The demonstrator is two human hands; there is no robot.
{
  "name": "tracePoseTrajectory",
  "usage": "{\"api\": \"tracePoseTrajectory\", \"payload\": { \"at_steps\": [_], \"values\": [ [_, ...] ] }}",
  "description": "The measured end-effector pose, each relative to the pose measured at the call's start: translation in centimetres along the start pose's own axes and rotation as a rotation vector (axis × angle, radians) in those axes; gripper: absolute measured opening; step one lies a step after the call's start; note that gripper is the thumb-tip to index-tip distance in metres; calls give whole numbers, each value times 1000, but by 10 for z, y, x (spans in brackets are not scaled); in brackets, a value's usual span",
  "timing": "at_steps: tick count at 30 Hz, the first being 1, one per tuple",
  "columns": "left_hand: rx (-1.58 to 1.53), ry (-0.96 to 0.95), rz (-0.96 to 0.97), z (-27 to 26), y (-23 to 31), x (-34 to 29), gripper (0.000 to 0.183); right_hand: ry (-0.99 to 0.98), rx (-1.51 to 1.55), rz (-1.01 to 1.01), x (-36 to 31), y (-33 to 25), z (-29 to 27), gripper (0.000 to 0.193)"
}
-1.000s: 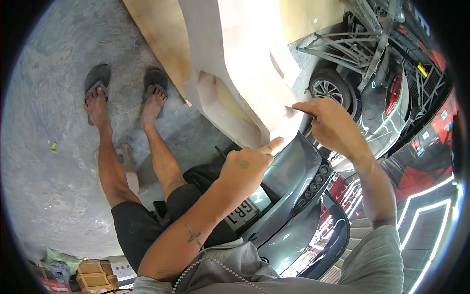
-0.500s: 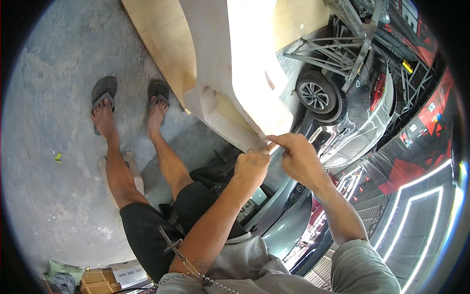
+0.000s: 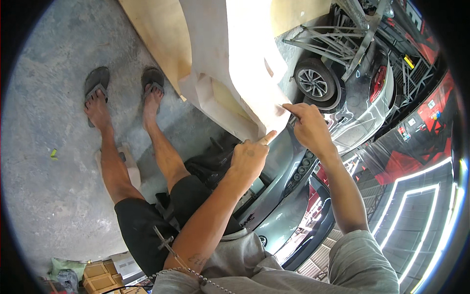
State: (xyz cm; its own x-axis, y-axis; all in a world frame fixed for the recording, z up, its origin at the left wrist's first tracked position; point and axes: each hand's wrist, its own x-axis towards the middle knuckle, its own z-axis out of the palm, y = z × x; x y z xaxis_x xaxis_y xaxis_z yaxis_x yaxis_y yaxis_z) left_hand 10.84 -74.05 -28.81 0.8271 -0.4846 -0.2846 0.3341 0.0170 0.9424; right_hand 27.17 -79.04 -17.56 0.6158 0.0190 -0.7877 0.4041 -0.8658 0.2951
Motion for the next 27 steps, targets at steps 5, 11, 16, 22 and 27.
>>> {"api": "tracePoseTrajectory", "payload": {
  "at_steps": [5,11,16,22,27],
  "values": [
    [10,1,-23,0,4,3,24,60,-133,48,-21,-16,21,50],
    [114,-73,-23,11,-8,1,23,-74,168,-75,-43,-43,13,52],
    [21,15,-16,4,3,2,25,158,62,1,-14,1,2,58],
    [43,-28,-23,1,2,3,24,116,-32,50,-30,-31,29,53],
    [87,50,25,9,-5,0,20,39,215,-62,-51,-41,21,55]
  ]
}}
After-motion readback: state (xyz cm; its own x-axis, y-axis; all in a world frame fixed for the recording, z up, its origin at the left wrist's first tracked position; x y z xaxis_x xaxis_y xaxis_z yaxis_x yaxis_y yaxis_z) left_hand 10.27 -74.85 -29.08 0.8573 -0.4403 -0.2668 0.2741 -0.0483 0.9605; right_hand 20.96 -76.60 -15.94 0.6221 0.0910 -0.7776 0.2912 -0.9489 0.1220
